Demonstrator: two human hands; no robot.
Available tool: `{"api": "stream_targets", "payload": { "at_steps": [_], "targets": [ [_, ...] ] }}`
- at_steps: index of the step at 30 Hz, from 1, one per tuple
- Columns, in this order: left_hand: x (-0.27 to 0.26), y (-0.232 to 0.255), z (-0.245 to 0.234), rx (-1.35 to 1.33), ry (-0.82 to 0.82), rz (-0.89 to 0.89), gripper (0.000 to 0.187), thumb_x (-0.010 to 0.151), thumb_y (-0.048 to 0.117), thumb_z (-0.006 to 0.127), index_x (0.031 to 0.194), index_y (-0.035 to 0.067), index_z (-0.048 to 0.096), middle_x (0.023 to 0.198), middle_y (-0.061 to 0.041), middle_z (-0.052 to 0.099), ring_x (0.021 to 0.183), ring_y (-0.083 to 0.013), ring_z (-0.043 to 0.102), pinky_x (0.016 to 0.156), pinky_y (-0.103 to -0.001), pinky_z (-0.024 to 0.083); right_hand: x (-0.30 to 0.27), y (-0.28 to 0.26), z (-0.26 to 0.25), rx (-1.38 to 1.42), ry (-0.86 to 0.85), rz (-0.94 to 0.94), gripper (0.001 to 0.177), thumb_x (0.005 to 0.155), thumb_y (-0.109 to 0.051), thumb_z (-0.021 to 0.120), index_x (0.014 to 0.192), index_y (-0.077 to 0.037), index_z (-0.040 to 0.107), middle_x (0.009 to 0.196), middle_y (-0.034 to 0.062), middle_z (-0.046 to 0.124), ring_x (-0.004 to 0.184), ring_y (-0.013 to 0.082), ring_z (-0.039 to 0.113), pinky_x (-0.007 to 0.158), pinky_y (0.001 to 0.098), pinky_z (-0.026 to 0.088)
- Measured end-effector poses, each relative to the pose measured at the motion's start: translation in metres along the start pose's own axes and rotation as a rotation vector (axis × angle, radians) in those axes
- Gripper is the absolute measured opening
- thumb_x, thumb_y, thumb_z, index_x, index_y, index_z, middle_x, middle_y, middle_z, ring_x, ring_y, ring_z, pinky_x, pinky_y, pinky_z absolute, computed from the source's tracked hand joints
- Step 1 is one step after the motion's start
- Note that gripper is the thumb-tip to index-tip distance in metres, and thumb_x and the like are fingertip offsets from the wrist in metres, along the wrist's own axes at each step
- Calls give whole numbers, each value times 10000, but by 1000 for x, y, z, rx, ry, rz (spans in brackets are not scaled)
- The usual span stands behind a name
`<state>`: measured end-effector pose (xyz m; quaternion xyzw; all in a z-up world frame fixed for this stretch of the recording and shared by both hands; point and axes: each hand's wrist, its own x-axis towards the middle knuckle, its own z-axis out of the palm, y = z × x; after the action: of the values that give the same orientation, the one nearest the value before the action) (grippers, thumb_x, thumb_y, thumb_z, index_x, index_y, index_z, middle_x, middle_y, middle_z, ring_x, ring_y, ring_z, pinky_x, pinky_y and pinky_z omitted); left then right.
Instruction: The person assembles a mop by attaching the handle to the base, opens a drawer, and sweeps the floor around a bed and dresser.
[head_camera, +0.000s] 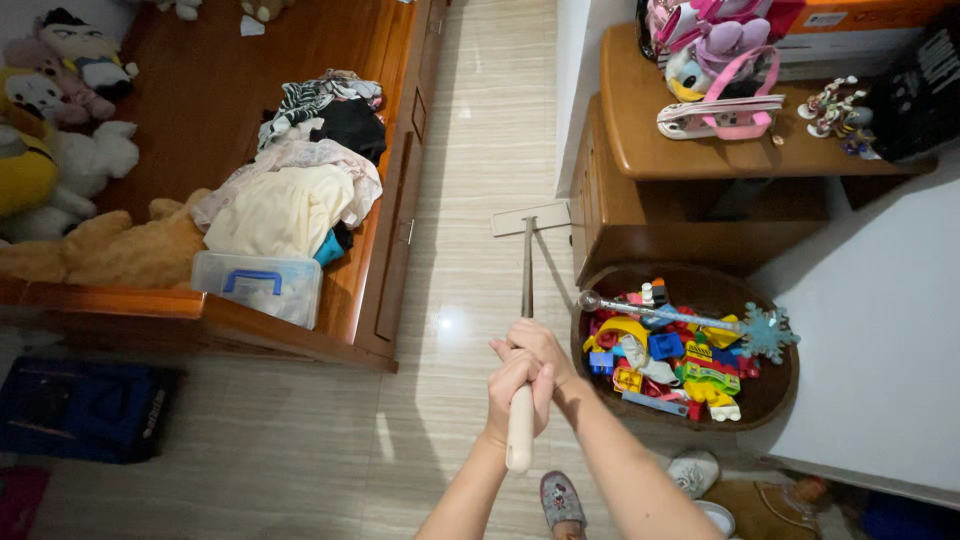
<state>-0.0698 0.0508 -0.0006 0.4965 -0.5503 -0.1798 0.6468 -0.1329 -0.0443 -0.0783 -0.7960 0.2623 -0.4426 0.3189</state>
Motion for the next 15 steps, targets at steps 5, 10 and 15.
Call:
{"api": "stream_targets", "payload": {
  "at_steps": [5,10,15],
  "targets": [
    [2,-3,6,-19,-71,25,259,907,-64,649,736,19,473,698,-120,557,636,-268,551,650,-357,471,3,21,-11,-92,-239,-51,339,858,-111,724,618,-65,489,642,129,517,670,348,514,625,445,422],
    [6,-3,16,-37,-90,39,263,895,-46,667,730,21,474,695,-112,562,638,-274,557,640,-354,472,2,16,-20,-104,-167,5,333,896,-119,703,640,-60,498,657,123,524,692,342,520,644,436,426],
    [4,1,23,-64,-121,77,267,890,-38,678,731,25,473,697,-102,547,651,-273,550,654,-358,473,-4,9,-31,-105,-95,-40,344,902,-69,693,657,-45,453,662,122,471,669,324,492,630,427,408]
  ]
}}
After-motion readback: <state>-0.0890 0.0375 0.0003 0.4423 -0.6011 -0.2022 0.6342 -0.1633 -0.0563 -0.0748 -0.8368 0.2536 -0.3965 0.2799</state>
